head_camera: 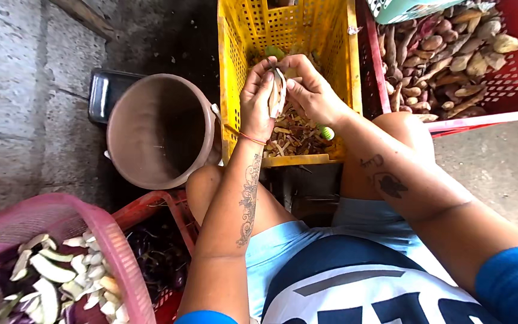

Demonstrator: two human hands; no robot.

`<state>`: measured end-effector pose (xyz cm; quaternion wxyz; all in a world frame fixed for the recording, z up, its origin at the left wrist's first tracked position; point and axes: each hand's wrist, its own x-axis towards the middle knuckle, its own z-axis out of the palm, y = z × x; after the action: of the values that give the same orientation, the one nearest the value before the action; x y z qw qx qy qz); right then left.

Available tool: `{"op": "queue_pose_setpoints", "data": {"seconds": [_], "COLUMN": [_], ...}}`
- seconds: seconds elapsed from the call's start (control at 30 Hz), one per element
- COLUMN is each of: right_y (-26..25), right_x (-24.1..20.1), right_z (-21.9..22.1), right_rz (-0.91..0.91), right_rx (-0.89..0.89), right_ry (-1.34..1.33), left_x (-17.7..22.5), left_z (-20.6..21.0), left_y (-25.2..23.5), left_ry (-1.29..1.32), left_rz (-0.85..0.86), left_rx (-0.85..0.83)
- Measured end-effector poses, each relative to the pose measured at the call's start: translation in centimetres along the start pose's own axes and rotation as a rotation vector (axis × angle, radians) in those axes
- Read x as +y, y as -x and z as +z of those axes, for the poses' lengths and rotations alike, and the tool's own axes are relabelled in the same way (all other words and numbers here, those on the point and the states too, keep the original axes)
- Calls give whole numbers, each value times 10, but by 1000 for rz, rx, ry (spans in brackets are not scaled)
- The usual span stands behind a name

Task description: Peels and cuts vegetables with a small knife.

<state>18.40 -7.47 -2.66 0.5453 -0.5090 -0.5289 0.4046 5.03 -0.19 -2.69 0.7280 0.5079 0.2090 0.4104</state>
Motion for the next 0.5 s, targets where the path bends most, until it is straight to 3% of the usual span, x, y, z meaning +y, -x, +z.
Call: {"op": "queue_pose_setpoints", "data": {"seconds": [0.07, 0.13, 0.3, 0.5], "right_y": [0, 1, 11, 11], "right_x": [-1, -2, 3, 5], "right_z": [1, 1, 12, 18], "right_rz": [55, 57, -59, -185], "right_rx": [36, 33, -157, -238], "right_ry": [-202, -188, 382, 600], "left_x": [2, 5, 5, 15], "left_z": [-1, -1, -4, -3], "left_y": [-1, -4, -12, -15], "left_ry": [65, 115, 178, 236], "left_rz": [-37, -59, -149, -268], "left_rx": [7, 81, 397, 559]}}
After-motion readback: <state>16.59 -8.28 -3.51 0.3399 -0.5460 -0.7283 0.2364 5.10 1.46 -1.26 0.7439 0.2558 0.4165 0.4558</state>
